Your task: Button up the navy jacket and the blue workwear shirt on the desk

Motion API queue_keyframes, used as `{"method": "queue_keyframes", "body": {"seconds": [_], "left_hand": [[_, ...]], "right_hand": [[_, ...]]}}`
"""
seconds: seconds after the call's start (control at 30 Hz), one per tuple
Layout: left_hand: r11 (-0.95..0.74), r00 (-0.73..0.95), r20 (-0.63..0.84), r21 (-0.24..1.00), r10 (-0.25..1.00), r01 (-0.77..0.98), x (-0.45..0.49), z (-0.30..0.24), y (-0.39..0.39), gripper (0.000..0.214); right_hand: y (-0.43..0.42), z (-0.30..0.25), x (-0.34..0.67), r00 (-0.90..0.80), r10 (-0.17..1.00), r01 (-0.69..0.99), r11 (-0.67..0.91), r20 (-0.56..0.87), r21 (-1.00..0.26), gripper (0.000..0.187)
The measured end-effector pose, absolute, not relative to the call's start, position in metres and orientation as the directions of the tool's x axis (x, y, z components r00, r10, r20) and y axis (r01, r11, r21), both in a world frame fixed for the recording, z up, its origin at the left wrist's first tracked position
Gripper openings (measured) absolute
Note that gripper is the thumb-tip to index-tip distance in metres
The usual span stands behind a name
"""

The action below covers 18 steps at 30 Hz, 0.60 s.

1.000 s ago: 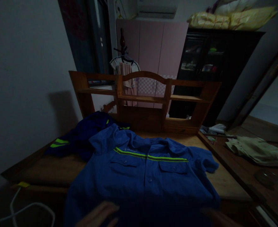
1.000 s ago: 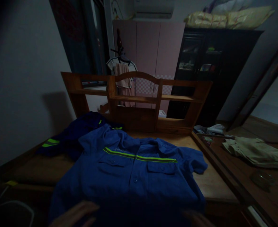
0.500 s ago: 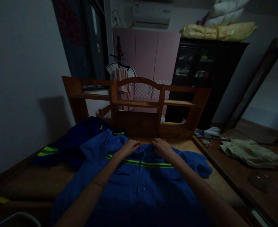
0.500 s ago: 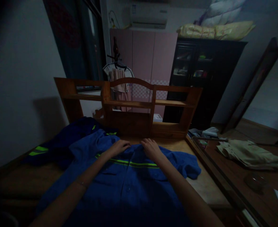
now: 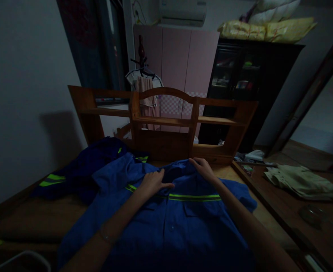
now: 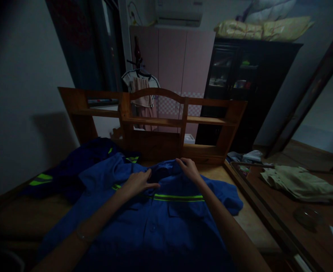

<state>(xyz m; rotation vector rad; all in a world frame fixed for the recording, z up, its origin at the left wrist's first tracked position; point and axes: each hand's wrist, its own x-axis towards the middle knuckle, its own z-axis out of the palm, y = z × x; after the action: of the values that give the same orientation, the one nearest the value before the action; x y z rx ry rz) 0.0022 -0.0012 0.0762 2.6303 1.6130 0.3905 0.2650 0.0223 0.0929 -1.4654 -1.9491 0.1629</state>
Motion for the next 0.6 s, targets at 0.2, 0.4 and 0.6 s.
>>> {"method": "queue_keyframes", "body": {"seconds": [0.2,0.4,0.6], "left_hand": [[-0.283,0.234,0.264,0.163,0.935,0.945,0.021,0.065,0.009,0.043],[-0.365,0.223,0.403,0.318,0.888,0.875,0.039,0.076,0.029,0.027],[-0.415,0.242,0.431,0.371,0.869,0.831,0.049,0.104,0.029,0.017]], "right_hand": [[0.008,0.097,0.262,-0.167,0.89,0.766,0.388,0.424,-0.512,0.047],[-0.035,0.096,0.224,-0.093,0.765,0.918,0.313,0.637,-0.242,0.026],[-0.043,0.101,0.16,0.041,0.791,0.989,0.053,0.61,-0.135,0.039]]}}
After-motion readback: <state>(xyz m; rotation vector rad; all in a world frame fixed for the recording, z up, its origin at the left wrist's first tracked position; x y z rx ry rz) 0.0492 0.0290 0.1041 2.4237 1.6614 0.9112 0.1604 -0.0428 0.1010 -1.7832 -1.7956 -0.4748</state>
